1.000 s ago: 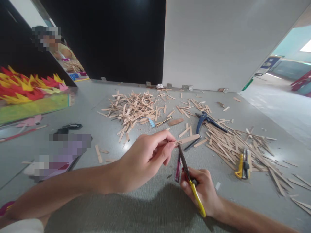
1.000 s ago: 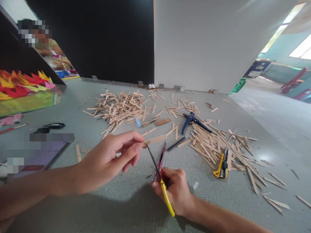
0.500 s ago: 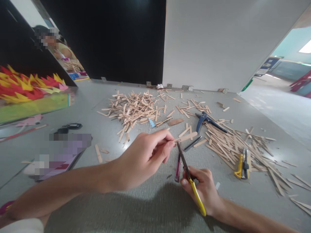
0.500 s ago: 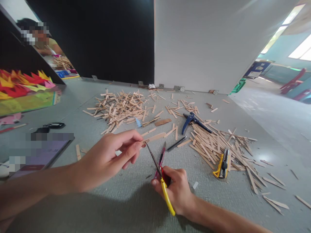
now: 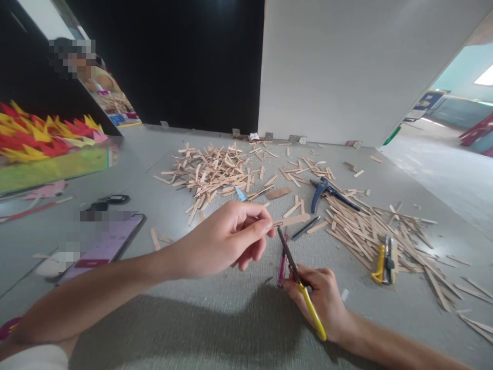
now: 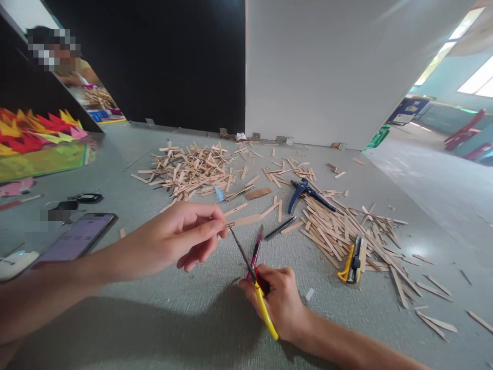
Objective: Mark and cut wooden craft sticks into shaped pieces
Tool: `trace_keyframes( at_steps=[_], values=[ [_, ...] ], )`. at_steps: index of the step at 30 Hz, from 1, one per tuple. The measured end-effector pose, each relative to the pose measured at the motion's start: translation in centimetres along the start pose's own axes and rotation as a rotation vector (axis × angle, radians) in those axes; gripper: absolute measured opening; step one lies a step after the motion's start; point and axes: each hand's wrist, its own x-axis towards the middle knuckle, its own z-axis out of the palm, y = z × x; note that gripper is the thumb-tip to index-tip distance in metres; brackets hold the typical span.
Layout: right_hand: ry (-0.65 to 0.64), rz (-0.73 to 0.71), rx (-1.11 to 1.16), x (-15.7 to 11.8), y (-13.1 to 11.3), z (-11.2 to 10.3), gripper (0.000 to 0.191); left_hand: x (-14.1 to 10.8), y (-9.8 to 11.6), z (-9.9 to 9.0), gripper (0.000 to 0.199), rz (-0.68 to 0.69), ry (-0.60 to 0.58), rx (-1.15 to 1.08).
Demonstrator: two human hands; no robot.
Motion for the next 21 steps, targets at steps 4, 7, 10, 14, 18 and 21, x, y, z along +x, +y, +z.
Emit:
trace_keyframes(
  at_steps=[4,7,10,14,18,21],
  values=[
    [-0.029,0.05,-0.005,0.1,0.0,-0.2,0.044,0.2,-0.1,-0.2,0.031,-0.082,-0.063,-0.11],
    [-0.06,0.078,0.013,0.2,-0.1,-0.4,0.044,0.0,-0.2,0.0,0.032,-0.069,-0.076,-0.094],
    [-0.072,0.022,0.037,0.1,-0.2,-0.5,0.048,-0.2,-0.4,0.5,0.032,0.055,0.062,0.005],
    [-0.056,-0.023,-0.015,-0.2,-0.6,-0.4,0.058,-0.4,-0.6,0.9,0.027,0.179,0.209,0.114],
    [-0.039,-0.036,-0.062,-0.3,-1.0,-0.5,0.058,-0.5,-0.6,1.1,0.026,0.242,0.266,0.25],
    [-0.016,-0.061,-0.056,-0.1,-1.2,-0.8,0.053,-0.6,-0.6,1.0,0.026,0.27,0.295,0.306]
  ],
)
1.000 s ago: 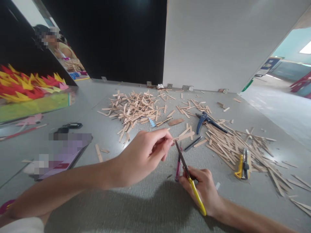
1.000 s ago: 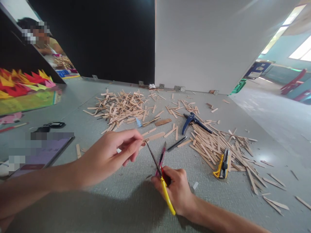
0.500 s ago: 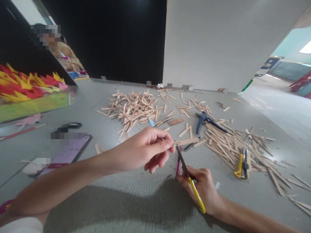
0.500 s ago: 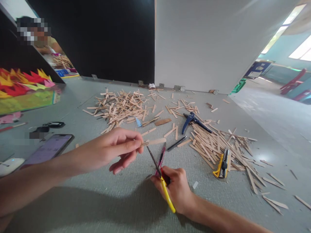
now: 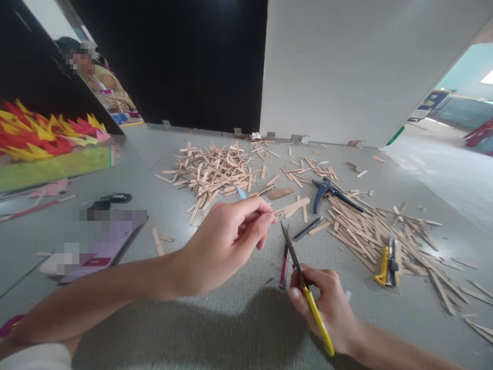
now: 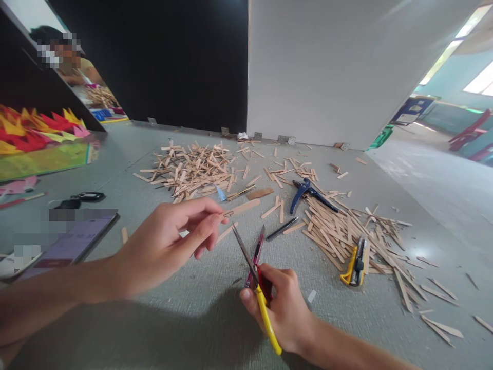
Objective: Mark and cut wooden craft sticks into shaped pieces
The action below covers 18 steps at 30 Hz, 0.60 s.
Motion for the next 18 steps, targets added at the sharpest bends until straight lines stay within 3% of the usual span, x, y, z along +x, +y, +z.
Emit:
trace_keyframes(
  at_steps=[5,10,14,18],
  values=[
    [0.068,-0.055,-0.069,0.2,0.0,-0.4,0.042,-0.1,-0.1,-0.1,0.027,-0.011,-0.015,0.009],
    [0.269,-0.246,-0.33,1.0,-0.2,-1.2,0.036,0.0,-0.3,-0.3,0.03,-0.006,0.025,0.076],
    [0.351,-0.332,-0.573,2.3,-0.2,-3.3,0.029,0.3,0.0,-0.9,0.037,0.064,0.098,0.248],
    [0.442,-0.38,-0.857,2.8,-0.3,-6.2,0.016,0.6,0.4,-1.7,0.038,0.072,0.099,0.365]
  ],
)
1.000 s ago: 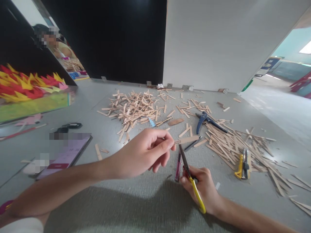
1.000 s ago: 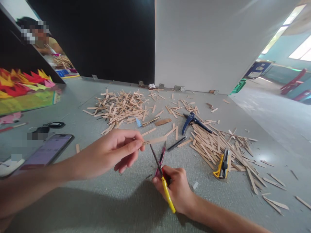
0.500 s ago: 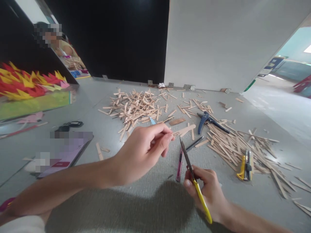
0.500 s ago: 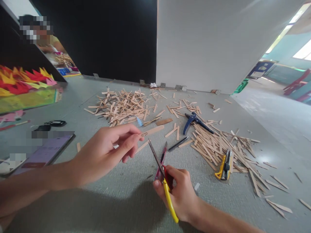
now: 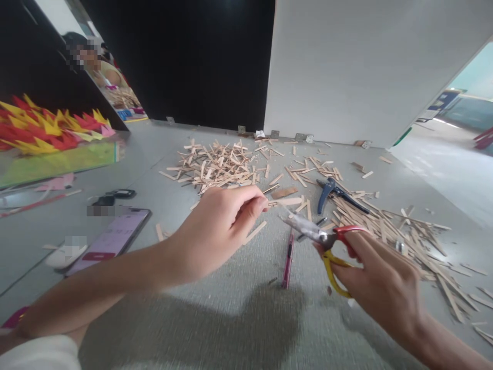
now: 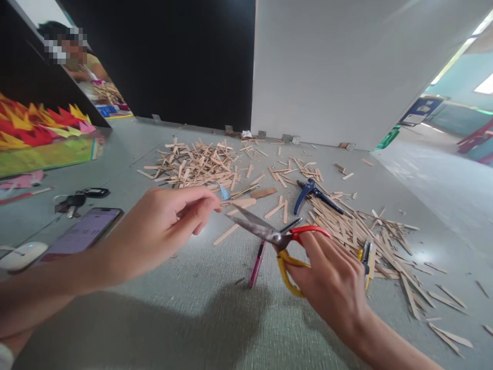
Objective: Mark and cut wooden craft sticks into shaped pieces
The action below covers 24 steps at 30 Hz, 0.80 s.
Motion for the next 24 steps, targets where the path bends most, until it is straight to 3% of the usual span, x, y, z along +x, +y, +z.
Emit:
trace_keyframes(
  at_steps=[5,9,13,16,19,21,24],
  values=[
    [-0.049,-0.103,-0.231,0.1,1.0,-2.0,0.022,0.1,0.4,-0.3,0.037,-0.031,-0.019,0.008],
    [-0.013,-0.147,-0.253,0.0,1.0,-2.6,0.028,-0.1,0.5,-0.1,0.037,-0.035,-0.037,-0.002],
    [-0.016,-0.145,-0.202,0.2,0.8,-2.6,0.022,-0.2,0.2,-0.1,0.036,-0.025,-0.027,0.053],
    [-0.181,-0.048,-0.116,0.1,1.2,-1.7,0.016,-0.1,0.0,-0.1,0.031,-0.019,0.07,0.138],
    [-0.471,0.114,-0.021,-0.6,2.8,0.2,0.008,0.1,-0.2,0.0,0.029,-0.019,0.103,0.138],
    [-0.631,0.18,-0.027,-1.0,4.4,1.6,0.009,0.3,-0.2,-0.1,0.03,-0.039,0.031,0.06],
    [-0.674,0.242,-0.033,-1.2,6.8,3.1,0.017,0.5,-0.2,-0.2,0.032,-0.108,-0.129,-0.103]
  ],
)
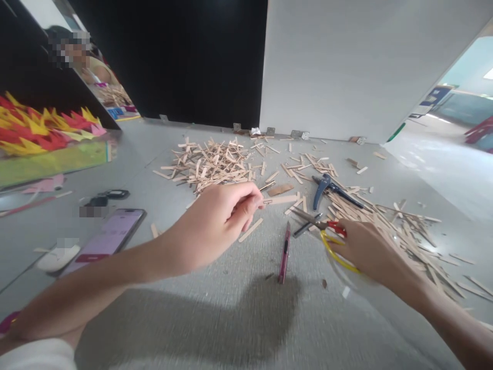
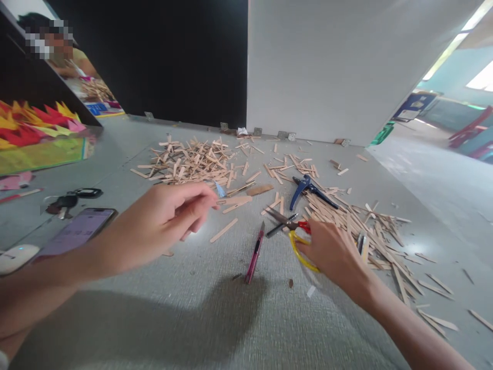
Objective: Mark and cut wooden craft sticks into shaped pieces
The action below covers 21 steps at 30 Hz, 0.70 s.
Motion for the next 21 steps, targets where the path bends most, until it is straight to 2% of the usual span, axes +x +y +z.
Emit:
trace_keyframes(
  at_steps=[3,6,8,10,12,13,14,16,17,21],
  values=[
    [0.018,-0.002,0.004,0.7,1.8,0.7,0.024,0.2,-0.1,-0.1,0.032,-0.046,-0.103,-0.086],
    [0.083,-0.027,-0.063,0.7,2.3,1.3,0.022,0.3,-0.3,0.0,0.029,-0.064,-0.148,-0.115],
    [0.144,-0.029,-0.129,0.5,1.5,1.3,0.016,0.3,-0.4,0.1,0.027,-0.074,-0.178,-0.132],
    [0.146,-0.084,-0.118,0.2,-0.5,1.0,0.025,0.2,-0.5,0.3,0.025,-0.08,-0.199,-0.141],
    [0.017,-0.311,0.058,-0.1,-3.0,0.4,0.048,0.1,-0.5,0.4,0.025,-0.078,-0.21,-0.141],
    [-0.076,-0.46,0.171,-0.3,-4.4,0.1,0.05,0.1,-0.5,0.4,0.026,-0.075,-0.215,-0.139],
    [-0.13,-0.549,0.242,-0.6,-5.6,-0.2,0.046,0.1,-0.4,0.5,0.027,-0.073,-0.221,-0.137],
    [-0.137,-0.552,0.278,-1.2,-7.4,-0.5,0.026,0.1,-0.4,0.5,0.028,-0.074,-0.228,-0.139],
    [-0.133,-0.518,0.283,-1.5,-7.8,-0.6,0.023,0.1,-0.4,0.5,0.027,-0.076,-0.229,-0.141],
    [-0.105,-0.344,0.38,-2.2,-7.4,-0.1,0.023,0.3,-0.5,0.5,0.029,-0.094,-0.23,-0.134]
  ],
)
